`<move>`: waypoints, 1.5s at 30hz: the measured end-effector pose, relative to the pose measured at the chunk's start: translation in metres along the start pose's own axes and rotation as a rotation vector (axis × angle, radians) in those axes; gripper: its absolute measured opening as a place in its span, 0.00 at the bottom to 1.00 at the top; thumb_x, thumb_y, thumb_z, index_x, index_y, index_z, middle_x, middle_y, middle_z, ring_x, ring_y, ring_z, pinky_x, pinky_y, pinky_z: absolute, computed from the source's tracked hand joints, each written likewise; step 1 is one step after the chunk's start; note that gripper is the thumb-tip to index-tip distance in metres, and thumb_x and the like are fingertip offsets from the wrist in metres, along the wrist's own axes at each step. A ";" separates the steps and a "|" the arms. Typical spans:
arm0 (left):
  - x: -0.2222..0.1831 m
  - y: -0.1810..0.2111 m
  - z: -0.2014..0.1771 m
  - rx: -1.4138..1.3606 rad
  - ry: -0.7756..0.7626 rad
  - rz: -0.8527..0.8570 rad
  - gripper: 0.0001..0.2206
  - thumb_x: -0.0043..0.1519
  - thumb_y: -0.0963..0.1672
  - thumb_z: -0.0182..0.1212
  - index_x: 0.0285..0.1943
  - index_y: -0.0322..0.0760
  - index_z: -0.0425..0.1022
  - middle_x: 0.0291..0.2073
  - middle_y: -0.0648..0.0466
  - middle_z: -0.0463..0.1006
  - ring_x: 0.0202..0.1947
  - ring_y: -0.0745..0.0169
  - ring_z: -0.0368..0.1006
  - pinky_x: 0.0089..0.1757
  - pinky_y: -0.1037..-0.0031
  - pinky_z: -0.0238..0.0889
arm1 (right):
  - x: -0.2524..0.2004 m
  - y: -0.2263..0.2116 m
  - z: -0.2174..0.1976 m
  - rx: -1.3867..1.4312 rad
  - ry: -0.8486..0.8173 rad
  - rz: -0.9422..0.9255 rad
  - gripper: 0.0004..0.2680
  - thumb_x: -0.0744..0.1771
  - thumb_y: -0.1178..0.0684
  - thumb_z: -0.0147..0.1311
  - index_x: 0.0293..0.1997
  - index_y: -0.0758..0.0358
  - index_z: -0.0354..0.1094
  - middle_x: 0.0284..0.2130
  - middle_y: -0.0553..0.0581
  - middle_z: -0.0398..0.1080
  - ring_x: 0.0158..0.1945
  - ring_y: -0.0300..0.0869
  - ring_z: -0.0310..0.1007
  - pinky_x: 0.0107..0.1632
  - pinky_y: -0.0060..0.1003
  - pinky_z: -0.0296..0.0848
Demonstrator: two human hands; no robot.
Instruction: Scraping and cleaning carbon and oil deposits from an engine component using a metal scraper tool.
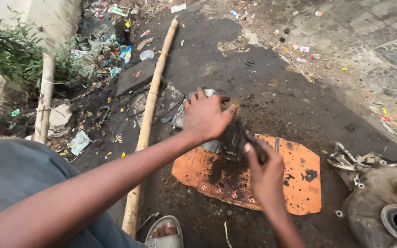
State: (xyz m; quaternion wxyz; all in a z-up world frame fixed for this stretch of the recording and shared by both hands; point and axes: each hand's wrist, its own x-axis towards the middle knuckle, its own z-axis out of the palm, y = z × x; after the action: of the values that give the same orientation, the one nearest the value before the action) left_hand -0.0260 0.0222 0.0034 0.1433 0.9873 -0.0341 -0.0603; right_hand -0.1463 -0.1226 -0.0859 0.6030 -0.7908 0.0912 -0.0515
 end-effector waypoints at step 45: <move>0.003 0.017 0.008 0.070 0.000 0.165 0.30 0.61 0.56 0.54 0.73 0.56 0.58 0.55 0.31 0.70 0.59 0.29 0.65 0.58 0.43 0.53 | -0.047 0.016 -0.009 0.117 -0.003 0.075 0.14 0.69 0.52 0.56 0.58 0.67 0.75 0.18 0.47 0.63 0.19 0.30 0.52 0.21 0.32 0.49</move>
State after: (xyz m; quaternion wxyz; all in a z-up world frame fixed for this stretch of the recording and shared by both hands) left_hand -0.0247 0.0031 0.0002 0.1132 0.9855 -0.1175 -0.0469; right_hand -0.1950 -0.1259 -0.0975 0.6499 -0.7503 0.1164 -0.0330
